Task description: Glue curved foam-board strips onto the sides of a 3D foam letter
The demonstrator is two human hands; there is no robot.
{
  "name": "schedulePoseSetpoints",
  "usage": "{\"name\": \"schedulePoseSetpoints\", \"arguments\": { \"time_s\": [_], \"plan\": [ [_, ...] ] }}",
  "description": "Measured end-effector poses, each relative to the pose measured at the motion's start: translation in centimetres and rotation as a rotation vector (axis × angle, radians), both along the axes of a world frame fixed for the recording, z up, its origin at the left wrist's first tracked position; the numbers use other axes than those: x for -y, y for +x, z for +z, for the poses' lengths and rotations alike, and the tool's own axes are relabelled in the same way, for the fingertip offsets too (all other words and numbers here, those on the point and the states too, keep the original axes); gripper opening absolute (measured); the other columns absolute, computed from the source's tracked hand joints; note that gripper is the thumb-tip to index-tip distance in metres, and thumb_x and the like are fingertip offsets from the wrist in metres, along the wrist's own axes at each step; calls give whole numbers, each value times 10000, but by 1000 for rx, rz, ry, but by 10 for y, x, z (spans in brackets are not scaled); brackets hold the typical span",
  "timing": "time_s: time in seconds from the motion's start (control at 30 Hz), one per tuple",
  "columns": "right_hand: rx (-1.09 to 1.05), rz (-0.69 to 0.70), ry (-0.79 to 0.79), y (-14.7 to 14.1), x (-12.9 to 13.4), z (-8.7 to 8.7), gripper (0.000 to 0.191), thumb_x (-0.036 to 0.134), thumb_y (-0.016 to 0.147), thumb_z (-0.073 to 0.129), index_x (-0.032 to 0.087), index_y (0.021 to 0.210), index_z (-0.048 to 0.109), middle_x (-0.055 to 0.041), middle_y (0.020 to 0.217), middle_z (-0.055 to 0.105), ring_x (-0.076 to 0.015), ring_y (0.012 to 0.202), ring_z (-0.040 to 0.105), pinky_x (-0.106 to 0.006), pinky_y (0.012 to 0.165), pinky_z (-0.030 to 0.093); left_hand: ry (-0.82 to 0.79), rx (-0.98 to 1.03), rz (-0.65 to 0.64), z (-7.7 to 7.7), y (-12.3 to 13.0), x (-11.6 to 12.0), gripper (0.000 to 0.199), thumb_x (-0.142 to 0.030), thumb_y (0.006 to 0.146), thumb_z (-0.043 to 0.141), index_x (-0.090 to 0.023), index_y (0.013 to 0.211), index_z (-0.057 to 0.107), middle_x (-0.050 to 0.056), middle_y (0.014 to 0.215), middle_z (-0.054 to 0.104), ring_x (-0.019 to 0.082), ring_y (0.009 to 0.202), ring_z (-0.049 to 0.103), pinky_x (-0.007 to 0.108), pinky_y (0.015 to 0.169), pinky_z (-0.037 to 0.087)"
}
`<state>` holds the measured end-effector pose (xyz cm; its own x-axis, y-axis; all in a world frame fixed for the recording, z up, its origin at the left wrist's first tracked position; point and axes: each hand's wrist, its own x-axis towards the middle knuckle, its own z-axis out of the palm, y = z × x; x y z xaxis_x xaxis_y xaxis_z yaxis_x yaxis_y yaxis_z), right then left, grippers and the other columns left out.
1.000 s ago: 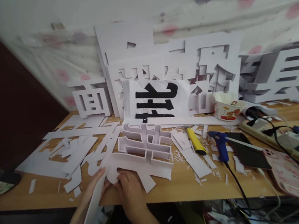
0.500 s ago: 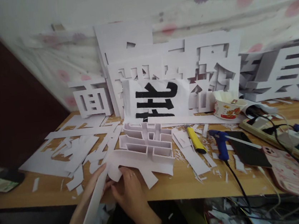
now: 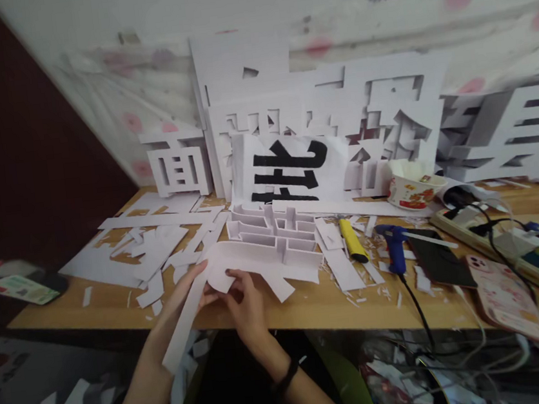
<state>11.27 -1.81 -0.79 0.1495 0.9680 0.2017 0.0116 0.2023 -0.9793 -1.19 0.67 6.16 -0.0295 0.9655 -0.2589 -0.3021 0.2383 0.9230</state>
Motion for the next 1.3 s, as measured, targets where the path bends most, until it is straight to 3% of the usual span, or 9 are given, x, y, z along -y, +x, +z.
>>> {"name": "schedulePoseSetpoints", "arguments": {
  "time_s": [0.1,0.2,0.4,0.5,0.63,0.77,0.9,1.1,1.3],
  "plan": [
    [-53,-53,-14,5,5,6,380,215,823,628,191,1194,551,-77,1064,745,-191,855,717,-324,764,574,-6,17,-35,1,0,5,417,-370,800,727,-163,1158,668,142,1255,668,292,1161,642,394,932,571],
    [-51,-54,-25,10,12,7,326,318,908,580,179,1203,568,-82,980,747,-166,699,693,-303,665,572,49,33,16,5,2,8,436,-381,795,730,-165,1169,663,131,1245,675,286,1184,628,380,949,560],
    [-240,108,-153,6,16,19,526,577,945,485,186,1292,536,-45,864,693,-112,492,600,-209,383,461,25,30,10,3,6,-9,541,-397,681,822,-97,1109,686,142,1013,756,304,999,708,380,856,581],
    [-382,216,-281,-1,17,31,626,645,904,520,204,1346,479,7,740,651,-102,422,554,-187,334,415,109,-46,22,4,4,-7,625,-439,648,835,-121,1164,684,135,1103,749,310,1082,685,358,904,558],
    [-482,262,-297,-1,19,49,598,649,897,535,211,1305,546,-30,794,671,-154,610,655,-222,440,508,185,-165,54,24,6,18,658,-443,661,817,-167,1234,653,119,1309,667,316,1248,595,345,997,520],
    [-539,396,-284,6,19,68,480,556,870,629,203,1195,632,-53,843,704,-185,672,682,-305,580,575,259,-329,132,54,20,48,671,-411,721,786,-231,1330,569,98,1359,629,294,1246,595,349,1005,516],
    [-470,258,-201,3,15,67,353,431,797,702,264,1107,678,-63,999,737,-253,891,712,-374,773,600,349,-538,230,75,41,66,628,-405,677,812,-250,1252,615,109,1282,667,334,1153,639,409,951,536],
    [-240,186,-138,5,10,43,295,464,817,625,285,1036,712,-74,912,743,-298,854,711,-399,715,616,417,-667,313,86,55,72,597,-395,657,798,-289,1212,607,78,1147,719,319,1010,691,402,855,563],
    [-185,227,-131,13,11,58,272,436,767,711,319,1012,723,-63,936,736,-308,880,701,-433,729,615,446,-743,312,88,56,71,684,-396,676,796,-303,1304,541,86,1248,689,330,1094,672,432,918,550]
  ]
}}
